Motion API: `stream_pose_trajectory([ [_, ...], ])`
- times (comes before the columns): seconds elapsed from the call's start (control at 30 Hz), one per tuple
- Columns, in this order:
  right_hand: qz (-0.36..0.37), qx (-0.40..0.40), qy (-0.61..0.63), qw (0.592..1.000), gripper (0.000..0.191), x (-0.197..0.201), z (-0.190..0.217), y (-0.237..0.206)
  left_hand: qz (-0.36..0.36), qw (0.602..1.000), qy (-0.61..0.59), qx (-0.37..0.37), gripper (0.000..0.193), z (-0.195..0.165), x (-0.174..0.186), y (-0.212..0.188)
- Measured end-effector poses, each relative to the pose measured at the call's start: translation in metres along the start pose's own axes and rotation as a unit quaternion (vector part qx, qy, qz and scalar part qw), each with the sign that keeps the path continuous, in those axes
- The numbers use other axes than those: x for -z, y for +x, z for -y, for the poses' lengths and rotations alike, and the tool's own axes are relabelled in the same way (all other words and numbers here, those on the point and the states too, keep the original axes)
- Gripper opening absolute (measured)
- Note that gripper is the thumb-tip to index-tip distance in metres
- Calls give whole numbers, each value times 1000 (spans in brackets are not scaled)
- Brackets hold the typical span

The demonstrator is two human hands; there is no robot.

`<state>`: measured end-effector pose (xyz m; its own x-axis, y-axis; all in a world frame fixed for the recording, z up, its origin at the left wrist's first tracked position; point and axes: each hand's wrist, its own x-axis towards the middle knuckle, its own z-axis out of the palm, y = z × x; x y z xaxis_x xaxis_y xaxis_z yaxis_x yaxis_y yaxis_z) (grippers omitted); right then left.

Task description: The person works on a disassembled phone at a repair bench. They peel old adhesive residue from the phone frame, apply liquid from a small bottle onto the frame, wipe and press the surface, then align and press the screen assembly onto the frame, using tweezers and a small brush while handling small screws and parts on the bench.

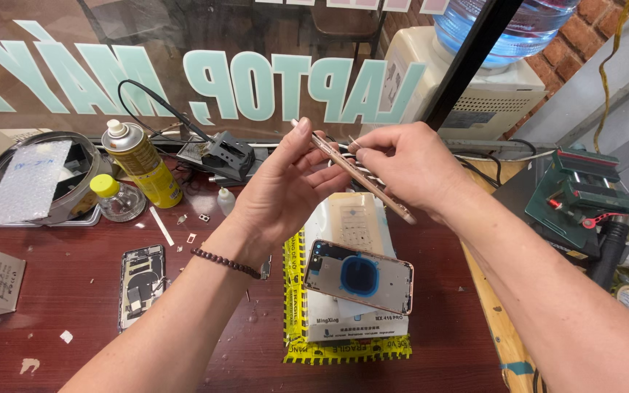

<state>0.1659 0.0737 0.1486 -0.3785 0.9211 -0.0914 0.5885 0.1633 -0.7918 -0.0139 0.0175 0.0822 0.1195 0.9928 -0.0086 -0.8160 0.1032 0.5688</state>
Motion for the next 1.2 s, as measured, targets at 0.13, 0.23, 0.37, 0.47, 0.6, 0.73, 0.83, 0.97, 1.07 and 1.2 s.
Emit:
stream_pose_trajectory([
  [0.13, 9, 30, -19, 999, 24, -6, 5, 2, 0, 1000, 18, 14, 40, 2, 2, 3],
  [0.23, 10, 40, -17, 999, 24, -8, 4, 3, 3, 1000, 25, 18, 40, 4, 2, 5],
  [0.37, -1, 27, -56, 998, 24, -8, 4, 2, 6, 1000, 21, 16, 38, 4, 3, 4],
  [0.47, -1, 17, -53, 998, 24, -7, 3, 1, 0, 1000, 18, 19, 38, 6, 2, 5],
  [0.6, -1, 21, -72, 997, 24, -6, 3, 2, 2, 999, 24, 21, 39, 7, 2, 6],
  [0.73, -7, 26, -92, 995, 24, -6, 3, 3, -1, 999, 39, 18, 40, 7, 0, 6],
  [0.83, -11, 27, -92, 995, 24, -8, 3, 3, 4, 998, 61, 12, 41, 6, -1, 4],
  [0.97, -20, 43, -96, 994, 23, -9, 2, 1, 7, 998, 69, 12, 40, 4, -1, 2],
  [1.07, -33, 82, -132, 987, 22, -11, 2, 2, 4, 998, 63, 13, 40, 3, -1, 3],
  [1.2, -38, 85, -148, 985, 22, -12, 2, 4, 8, 998, 61, 14, 40, 2, -1, 4],
])
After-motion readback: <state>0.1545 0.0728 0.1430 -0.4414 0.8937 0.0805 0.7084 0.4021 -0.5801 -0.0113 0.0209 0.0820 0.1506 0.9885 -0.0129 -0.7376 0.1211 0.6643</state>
